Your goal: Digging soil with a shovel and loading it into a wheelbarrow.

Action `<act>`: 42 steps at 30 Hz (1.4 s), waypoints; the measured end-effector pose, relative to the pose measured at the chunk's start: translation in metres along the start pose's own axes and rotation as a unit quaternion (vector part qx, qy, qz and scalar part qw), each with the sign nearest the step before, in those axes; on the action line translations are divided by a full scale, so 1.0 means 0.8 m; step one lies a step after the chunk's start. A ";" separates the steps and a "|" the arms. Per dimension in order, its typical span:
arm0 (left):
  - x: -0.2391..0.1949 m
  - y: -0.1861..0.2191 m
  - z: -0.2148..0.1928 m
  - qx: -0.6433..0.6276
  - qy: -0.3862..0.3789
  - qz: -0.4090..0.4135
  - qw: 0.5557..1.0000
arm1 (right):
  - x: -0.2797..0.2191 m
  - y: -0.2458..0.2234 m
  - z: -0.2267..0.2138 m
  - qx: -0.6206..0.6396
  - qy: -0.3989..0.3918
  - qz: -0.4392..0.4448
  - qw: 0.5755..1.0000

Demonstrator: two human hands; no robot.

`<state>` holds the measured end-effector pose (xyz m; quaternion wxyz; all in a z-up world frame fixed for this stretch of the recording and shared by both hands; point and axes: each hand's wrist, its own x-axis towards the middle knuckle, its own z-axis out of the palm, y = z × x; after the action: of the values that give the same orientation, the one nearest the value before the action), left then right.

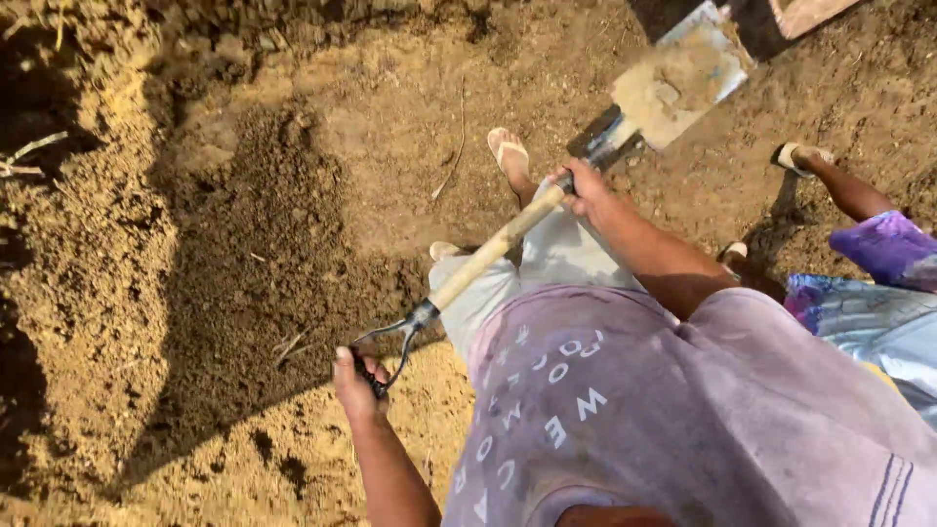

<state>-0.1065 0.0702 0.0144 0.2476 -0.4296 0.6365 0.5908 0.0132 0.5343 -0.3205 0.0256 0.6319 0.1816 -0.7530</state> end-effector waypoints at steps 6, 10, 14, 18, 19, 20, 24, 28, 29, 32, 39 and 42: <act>-0.085 -0.030 -0.069 -0.115 0.044 -0.066 0.990 | 0.025 0.114 0.067 -0.123 -0.083 0.039 0.988; -0.128 -0.085 -0.082 -0.227 0.010 -0.045 0.973 | 0.088 0.222 0.059 -0.086 -0.086 0.080 0.989; -0.151 -0.116 -0.044 -0.302 0.053 -0.052 0.950 | -0.002 0.244 0.104 -0.181 -0.042 0.050 0.981; -0.097 -0.179 0.039 -0.287 0.072 -0.045 0.954 | -0.017 0.290 0.090 -0.310 0.030 0.131 0.941; -0.082 -0.186 0.065 -0.294 0.092 -0.066 0.949 | -0.011 0.309 0.077 -0.286 -0.003 0.134 0.949; -0.061 -0.194 0.089 -0.302 0.107 -0.086 0.943 | -0.002 0.327 0.066 -0.260 -0.036 0.131 0.956; -0.061 -0.167 0.093 -0.311 0.087 -0.066 0.944 | -0.060 0.288 0.106 -0.245 -0.017 0.184 0.952; -0.043 -0.137 0.101 -0.346 0.043 -0.042 0.936 | -0.091 0.281 0.143 -0.046 -0.110 0.217 0.969; -0.041 -0.134 0.099 -0.346 0.036 -0.033 0.937 | -0.104 0.284 0.145 -0.042 -0.086 0.205 0.974; -0.026 -0.123 0.091 -0.370 0.002 -0.096 0.924 | -0.046 0.293 0.146 -0.145 -0.112 0.165 0.969; -0.010 -0.102 0.062 -0.379 -0.138 -0.184 0.896 | -0.063 0.285 0.159 -0.169 -0.046 0.139 0.975; -0.008 -0.091 0.068 -0.365 -0.130 -0.223 0.895 | -0.054 0.285 0.165 -0.171 -0.048 0.151 0.972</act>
<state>-0.0524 0.1295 -0.0291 0.2787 -0.5398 0.2259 0.7615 -0.0413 0.2734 -0.3165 0.2558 0.6010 0.2090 -0.7278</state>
